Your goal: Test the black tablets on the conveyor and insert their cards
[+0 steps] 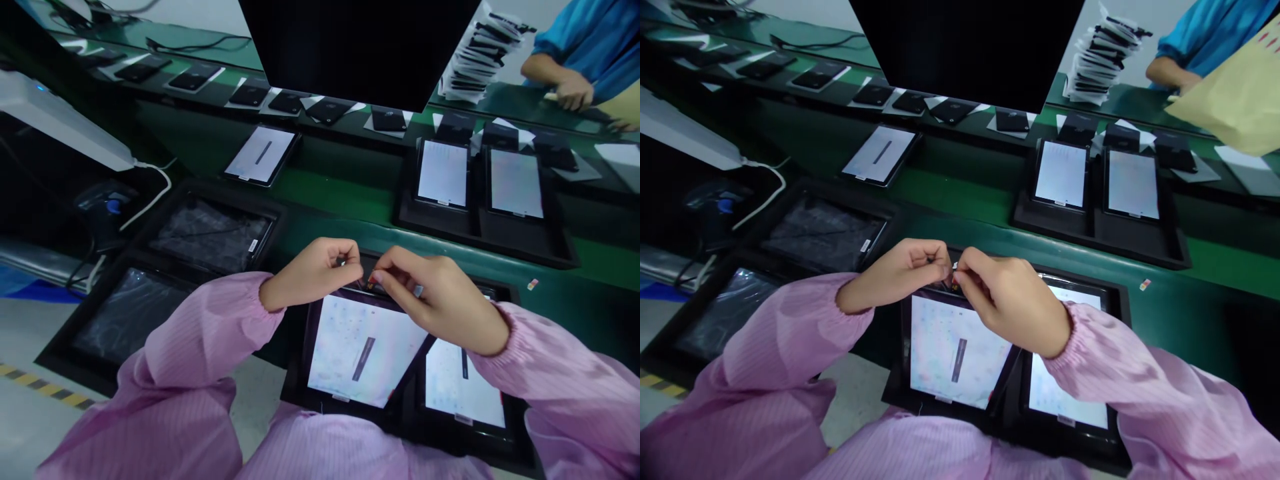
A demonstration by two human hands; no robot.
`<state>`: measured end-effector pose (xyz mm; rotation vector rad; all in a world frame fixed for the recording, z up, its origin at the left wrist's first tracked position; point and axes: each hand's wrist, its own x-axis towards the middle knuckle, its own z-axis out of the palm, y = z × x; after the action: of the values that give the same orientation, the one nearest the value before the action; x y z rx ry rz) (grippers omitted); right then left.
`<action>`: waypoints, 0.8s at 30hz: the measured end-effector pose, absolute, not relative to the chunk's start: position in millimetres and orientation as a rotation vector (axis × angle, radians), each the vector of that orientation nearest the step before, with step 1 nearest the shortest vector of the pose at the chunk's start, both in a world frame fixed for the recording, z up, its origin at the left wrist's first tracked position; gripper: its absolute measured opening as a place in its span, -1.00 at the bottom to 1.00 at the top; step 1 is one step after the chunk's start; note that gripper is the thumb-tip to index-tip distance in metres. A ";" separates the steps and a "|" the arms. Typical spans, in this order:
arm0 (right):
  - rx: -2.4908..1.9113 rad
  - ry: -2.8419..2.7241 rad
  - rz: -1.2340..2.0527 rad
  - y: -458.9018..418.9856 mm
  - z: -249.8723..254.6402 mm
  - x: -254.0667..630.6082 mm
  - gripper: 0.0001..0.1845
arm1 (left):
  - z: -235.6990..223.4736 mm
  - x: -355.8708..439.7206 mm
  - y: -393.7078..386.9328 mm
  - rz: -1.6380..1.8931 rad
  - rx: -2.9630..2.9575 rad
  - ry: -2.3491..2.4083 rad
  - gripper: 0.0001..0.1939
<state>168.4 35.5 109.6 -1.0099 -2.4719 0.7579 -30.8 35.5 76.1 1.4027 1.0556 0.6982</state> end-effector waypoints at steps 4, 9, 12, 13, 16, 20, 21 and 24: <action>-0.931 -2.521 0.754 35.3 110.4 165.0 -0.89 | 70.5 -30.6 25.6 0.791 1.360 1.130 -0.87; -0.842 -2.580 0.802 33.8 116.9 164.0 -0.85 | 70.4 -26.0 23.8 0.838 1.310 1.105 -0.85; -0.821 -2.611 0.844 35.0 118.6 163.1 -0.81 | 70.1 -24.2 23.0 0.851 1.294 1.106 -0.85; -0.820 -2.620 0.858 35.5 118.5 163.1 -0.80 | 70.1 -23.8 22.9 0.848 1.292 1.110 -0.85; -0.815 -2.631 0.898 37.1 117.3 163.5 -0.77 | 71.4 -23.5 23.3 0.832 1.278 1.121 -0.84; -0.850 -2.627 0.943 39.2 114.8 162.9 -0.77 | 73.9 -25.5 23.1 0.825 1.272 1.129 -0.82; -0.895 -2.614 0.976 39.5 113.6 163.3 -0.79 | 73.2 -26.1 22.2 0.821 1.264 1.126 -0.82; -1.091 -2.415 1.145 39.2 104.9 172.2 -0.81 | 64.4 -26.5 19.3 0.873 1.137 1.122 -0.81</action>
<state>172.2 39.2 104.9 -1.0910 -2.4148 1.1453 -26.5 19.3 64.4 1.1374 1.1217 0.8732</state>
